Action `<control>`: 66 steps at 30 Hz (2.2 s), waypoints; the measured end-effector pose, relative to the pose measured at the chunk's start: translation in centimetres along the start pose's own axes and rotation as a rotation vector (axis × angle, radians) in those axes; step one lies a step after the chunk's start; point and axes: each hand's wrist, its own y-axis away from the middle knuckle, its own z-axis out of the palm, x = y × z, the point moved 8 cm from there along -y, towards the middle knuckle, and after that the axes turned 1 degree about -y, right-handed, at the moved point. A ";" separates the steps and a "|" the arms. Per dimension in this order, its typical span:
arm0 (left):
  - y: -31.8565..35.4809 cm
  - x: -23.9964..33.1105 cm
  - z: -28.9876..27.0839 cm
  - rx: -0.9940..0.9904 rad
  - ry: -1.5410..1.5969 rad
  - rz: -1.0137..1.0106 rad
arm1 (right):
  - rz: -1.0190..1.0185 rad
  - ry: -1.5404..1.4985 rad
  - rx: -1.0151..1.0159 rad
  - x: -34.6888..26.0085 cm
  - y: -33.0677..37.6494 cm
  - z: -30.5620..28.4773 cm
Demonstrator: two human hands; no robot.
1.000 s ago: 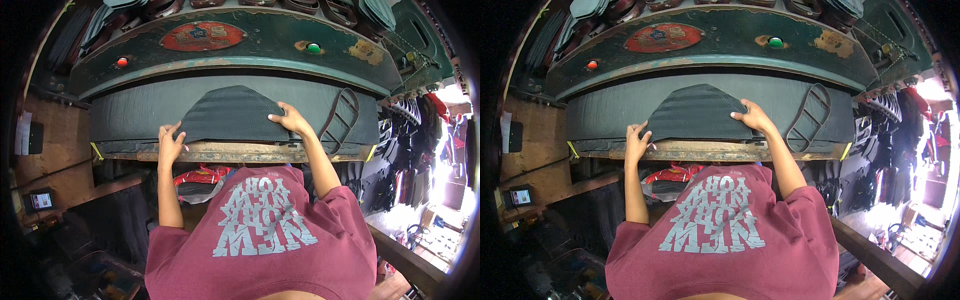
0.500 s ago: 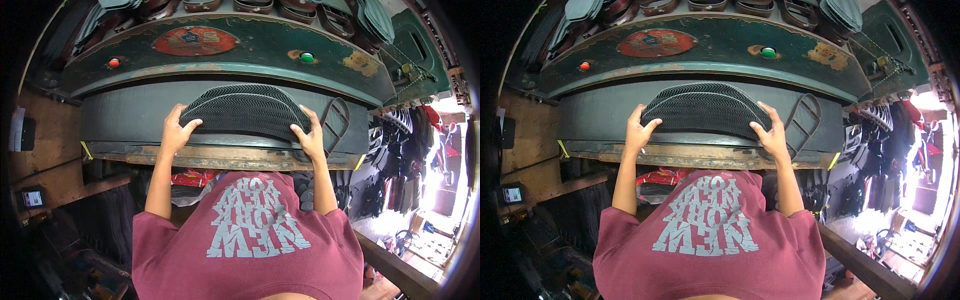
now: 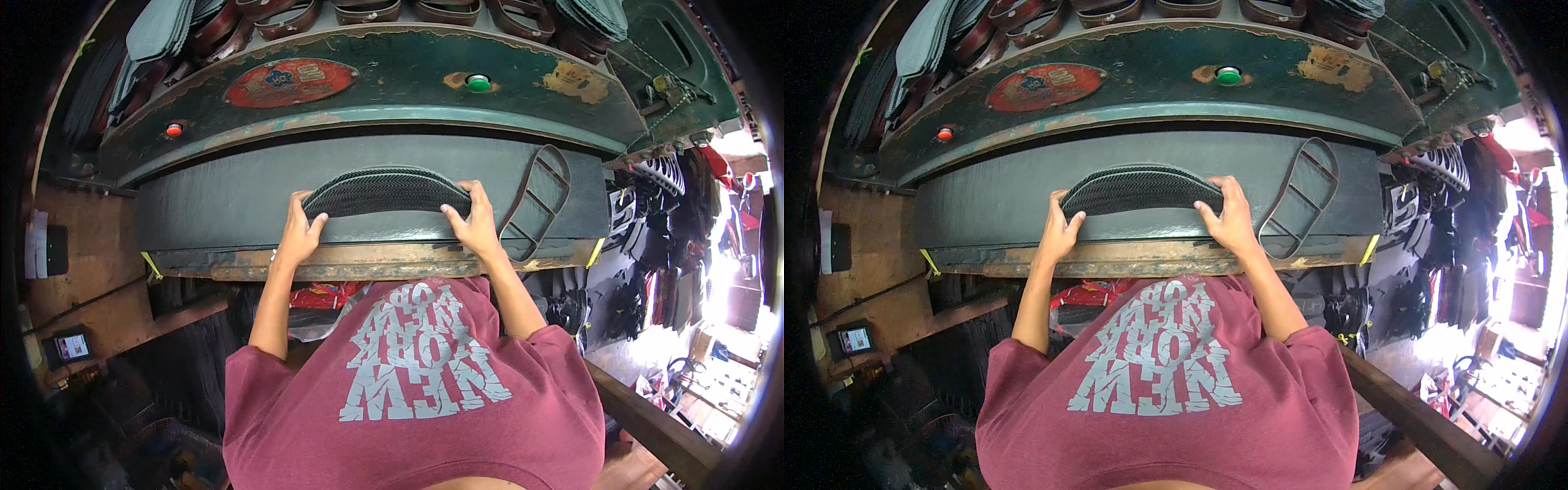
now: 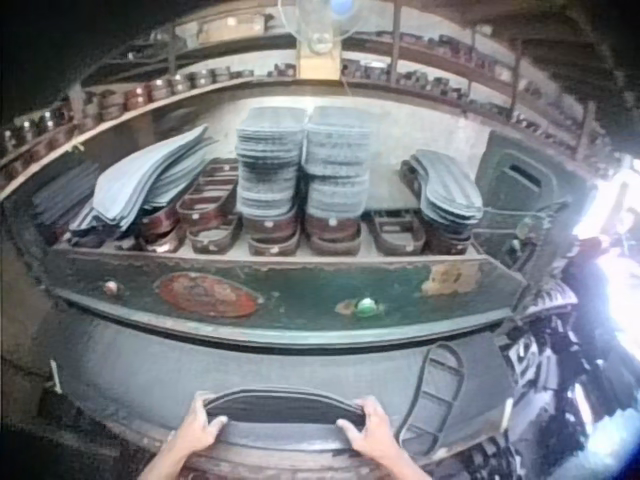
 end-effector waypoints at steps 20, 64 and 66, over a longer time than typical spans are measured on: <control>-0.4 0.6 -2.9 -0.217 -0.183 -0.247 | 0.339 0.345 -0.438 2.6 -0.1 -1.9; 2.7 1.6 -2.7 -0.022 -0.108 -0.125 | 0.499 0.675 0.435 4.9 5.2 -8.6; 2.6 2.2 -2.7 0.002 -0.082 -0.123 | 0.581 0.730 0.266 6.1 5.3 -7.5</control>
